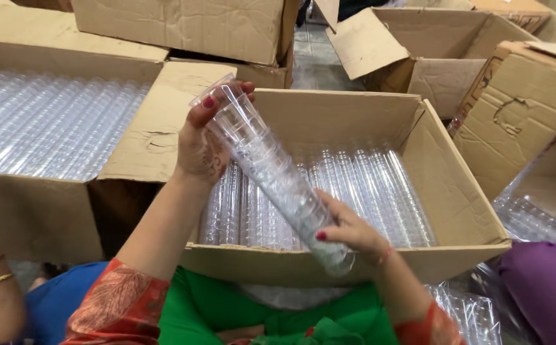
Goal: The person sits on the floor and unpacks clear plastic cups from plastic bags, stacking the cups into tall columns and placing the stacked columns into a cardboard box alongside other pre-stacked columns. The person occasionally handles and sets aside empty plastic packaging.
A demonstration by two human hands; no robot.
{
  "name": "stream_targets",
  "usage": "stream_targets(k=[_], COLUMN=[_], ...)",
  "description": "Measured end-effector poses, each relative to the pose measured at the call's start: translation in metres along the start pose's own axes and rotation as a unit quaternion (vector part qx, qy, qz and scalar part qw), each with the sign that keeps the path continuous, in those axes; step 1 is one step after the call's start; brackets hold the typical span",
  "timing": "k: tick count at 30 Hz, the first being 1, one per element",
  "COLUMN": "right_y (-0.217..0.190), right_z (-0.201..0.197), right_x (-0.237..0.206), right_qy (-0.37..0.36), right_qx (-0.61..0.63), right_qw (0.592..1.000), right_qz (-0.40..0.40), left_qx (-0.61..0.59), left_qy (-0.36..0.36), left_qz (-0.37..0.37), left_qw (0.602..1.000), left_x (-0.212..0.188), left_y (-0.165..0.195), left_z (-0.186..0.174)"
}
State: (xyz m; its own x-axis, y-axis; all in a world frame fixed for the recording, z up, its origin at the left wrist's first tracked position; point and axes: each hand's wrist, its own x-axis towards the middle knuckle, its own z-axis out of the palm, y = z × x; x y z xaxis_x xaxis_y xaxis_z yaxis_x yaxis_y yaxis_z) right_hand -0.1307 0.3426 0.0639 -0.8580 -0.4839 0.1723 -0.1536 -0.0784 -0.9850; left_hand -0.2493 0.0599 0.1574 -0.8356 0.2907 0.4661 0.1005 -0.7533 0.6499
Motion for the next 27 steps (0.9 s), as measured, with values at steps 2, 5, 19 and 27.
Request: stream_targets(k=[2, 5, 19, 27], right_y=[0.005, 0.026, 0.134, 0.154], right_z=[0.035, 0.063, 0.075, 0.066], right_x=[-0.019, -0.021, -0.060, -0.072], right_qy=[0.004, 0.025, -0.040, -0.082], right_qx=[0.205, 0.221, 0.392, 0.543], right_qw=[0.977, 0.974, 0.919, 0.835], right_qz=[0.058, 0.038, -0.023, -0.029], left_qx=[-0.025, -0.012, 0.090, 0.111], left_qy=[0.017, 0.002, -0.002, 0.126], left_qz=[-0.008, -0.019, -0.018, 0.054], left_qw=[1.000, 1.000, 0.996, 0.984], left_x=[-0.007, -0.025, -0.009, -0.062], left_y=[0.006, 0.009, -0.001, 0.001], left_z=[0.017, 0.031, 0.046, 0.002])
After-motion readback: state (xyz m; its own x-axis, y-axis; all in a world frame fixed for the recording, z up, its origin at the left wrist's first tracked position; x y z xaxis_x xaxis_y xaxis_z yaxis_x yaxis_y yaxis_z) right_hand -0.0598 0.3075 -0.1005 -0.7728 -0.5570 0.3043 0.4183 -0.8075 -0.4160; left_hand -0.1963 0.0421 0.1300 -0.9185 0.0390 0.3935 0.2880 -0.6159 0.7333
